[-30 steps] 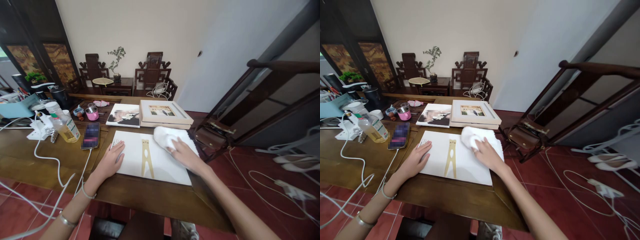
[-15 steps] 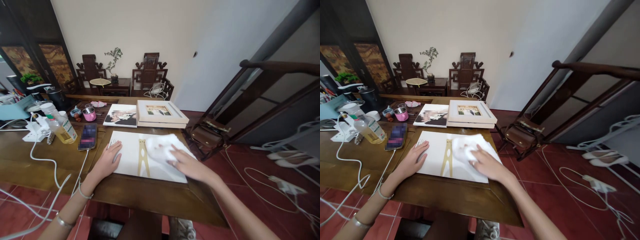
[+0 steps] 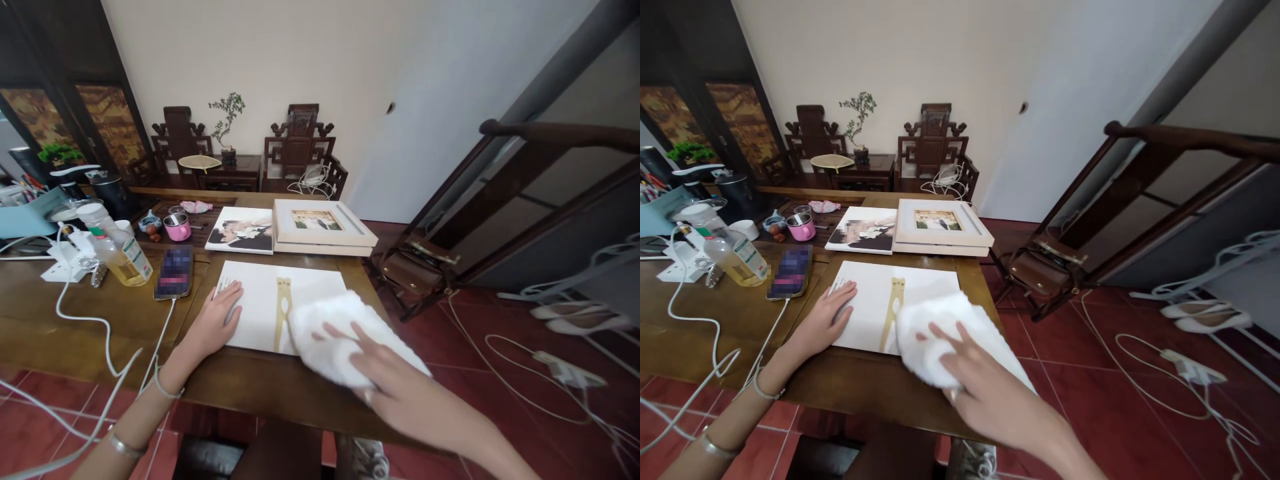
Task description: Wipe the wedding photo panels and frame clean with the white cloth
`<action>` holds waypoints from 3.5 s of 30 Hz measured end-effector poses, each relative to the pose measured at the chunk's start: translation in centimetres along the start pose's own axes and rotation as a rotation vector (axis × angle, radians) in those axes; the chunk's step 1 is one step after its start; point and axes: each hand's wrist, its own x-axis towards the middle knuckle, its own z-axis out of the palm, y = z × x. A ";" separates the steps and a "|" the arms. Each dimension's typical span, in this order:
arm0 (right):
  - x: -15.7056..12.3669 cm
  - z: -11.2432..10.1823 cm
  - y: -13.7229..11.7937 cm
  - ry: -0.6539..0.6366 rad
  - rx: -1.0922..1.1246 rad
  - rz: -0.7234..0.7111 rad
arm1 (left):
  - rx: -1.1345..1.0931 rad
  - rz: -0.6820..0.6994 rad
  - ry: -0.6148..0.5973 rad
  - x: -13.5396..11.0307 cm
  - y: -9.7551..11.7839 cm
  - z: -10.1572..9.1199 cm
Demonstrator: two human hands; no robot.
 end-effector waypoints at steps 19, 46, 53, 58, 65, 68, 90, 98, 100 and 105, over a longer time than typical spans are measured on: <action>10.4 -0.9 7.1 0.298 0.050 0.208 | -0.023 -0.007 -0.016 0.0 -0.1 -0.3; 9.1 0.1 4.7 0.187 -0.280 -0.003 | -0.023 0.000 0.001 -0.1 0.0 -0.2; 1.0 3.1 -0.6 0.121 -0.238 -0.061 | 0.001 0.004 0.007 -0.1 0.0 0.0; 2.7 2.1 0.7 0.138 -0.213 -0.027 | -0.001 -0.005 0.000 0.0 0.1 -0.1; 11.7 -0.9 5.6 0.172 -0.293 0.060 | -0.016 -0.007 -0.025 0.0 0.0 -0.3; 11.5 -0.5 5.3 0.181 -0.298 0.068 | -0.015 -0.008 -0.026 0.0 0.0 -0.3; 12.8 0.2 2.2 0.270 -0.080 0.232 | -0.025 -0.001 0.015 -0.1 -0.1 0.2; 9.4 3.1 -5.3 0.076 -0.041 0.041 | -0.021 0.009 0.028 0.0 -0.1 0.2; 6.6 4.0 -6.5 -0.010 -0.015 -0.030 | -0.019 0.006 0.022 0.0 -0.1 0.2; 4.8 4.0 -6.0 -0.034 0.027 -0.082 | -0.029 0.003 0.010 0.1 0.0 0.1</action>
